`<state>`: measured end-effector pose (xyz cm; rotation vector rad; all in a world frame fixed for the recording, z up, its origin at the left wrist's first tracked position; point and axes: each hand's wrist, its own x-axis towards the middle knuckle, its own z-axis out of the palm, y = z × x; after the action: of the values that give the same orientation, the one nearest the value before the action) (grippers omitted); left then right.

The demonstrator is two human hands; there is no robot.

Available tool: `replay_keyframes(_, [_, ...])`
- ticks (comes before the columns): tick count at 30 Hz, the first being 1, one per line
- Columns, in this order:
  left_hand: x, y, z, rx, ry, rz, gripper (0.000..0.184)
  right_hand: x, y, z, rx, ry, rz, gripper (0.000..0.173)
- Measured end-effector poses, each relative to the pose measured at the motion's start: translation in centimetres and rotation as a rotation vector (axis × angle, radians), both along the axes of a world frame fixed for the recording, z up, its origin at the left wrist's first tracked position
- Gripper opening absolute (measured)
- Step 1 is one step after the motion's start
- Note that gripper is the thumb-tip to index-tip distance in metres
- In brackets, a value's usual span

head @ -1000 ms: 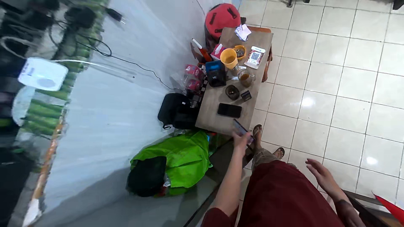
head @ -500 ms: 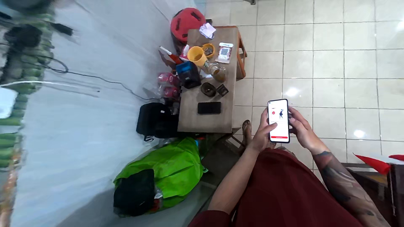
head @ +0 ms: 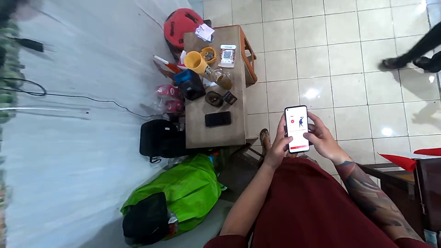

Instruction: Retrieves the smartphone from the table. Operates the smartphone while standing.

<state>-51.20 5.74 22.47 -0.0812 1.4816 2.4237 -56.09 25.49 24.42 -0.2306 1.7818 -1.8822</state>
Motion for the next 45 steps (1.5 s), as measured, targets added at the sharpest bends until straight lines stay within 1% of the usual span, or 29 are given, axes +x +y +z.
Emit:
replay_keyframes(6, [0.0,0.1,-0.1,0.01,-0.001,-0.027,0.077,0.2,0.8,0.0,-0.028,-0.036,-0.015,0.057])
replay_keyframes(13, [0.3,0.1,0.1,0.041,0.028,-0.042,0.077,0.5,1.0,-0.3,-0.03,-0.042,-0.015,0.056])
replay_keyframes(16, [0.6,0.0,0.1,0.039,0.007,-0.004,0.077,0.5,0.9,-0.4,-0.034,-0.031,-0.009,0.055])
replay_keyframes(21, [1.2,-0.3,0.0,0.004,0.007,0.034,0.075,0.6,0.6,-0.2,-0.036,0.011,0.013,0.059])
replay_keyframes(28, [1.7,-0.5,0.3,-0.006,0.026,0.03,0.079,0.8,0.3,-0.1,-0.056,0.016,0.034,0.066])
replay_keyframes(36, [2.2,-0.6,0.5,-0.041,0.022,0.033,0.081,1.1,-0.1,0.3,-0.048,0.009,0.035,0.069])
replay_keyframes(39, [2.3,-0.7,0.5,-0.038,0.029,0.036,0.082,1.2,-0.3,0.4,-0.046,-0.004,0.035,0.076])
replay_keyframes(43, [2.4,-0.9,0.8,-0.038,0.03,0.04,0.082,1.7,-0.7,0.2,-0.036,0.019,0.069,0.103])
replay_keyframes(45, [2.5,-1.0,0.8,-0.041,0.035,0.043,0.083,1.9,-1.0,0.1,-0.051,0.04,0.084,0.11])
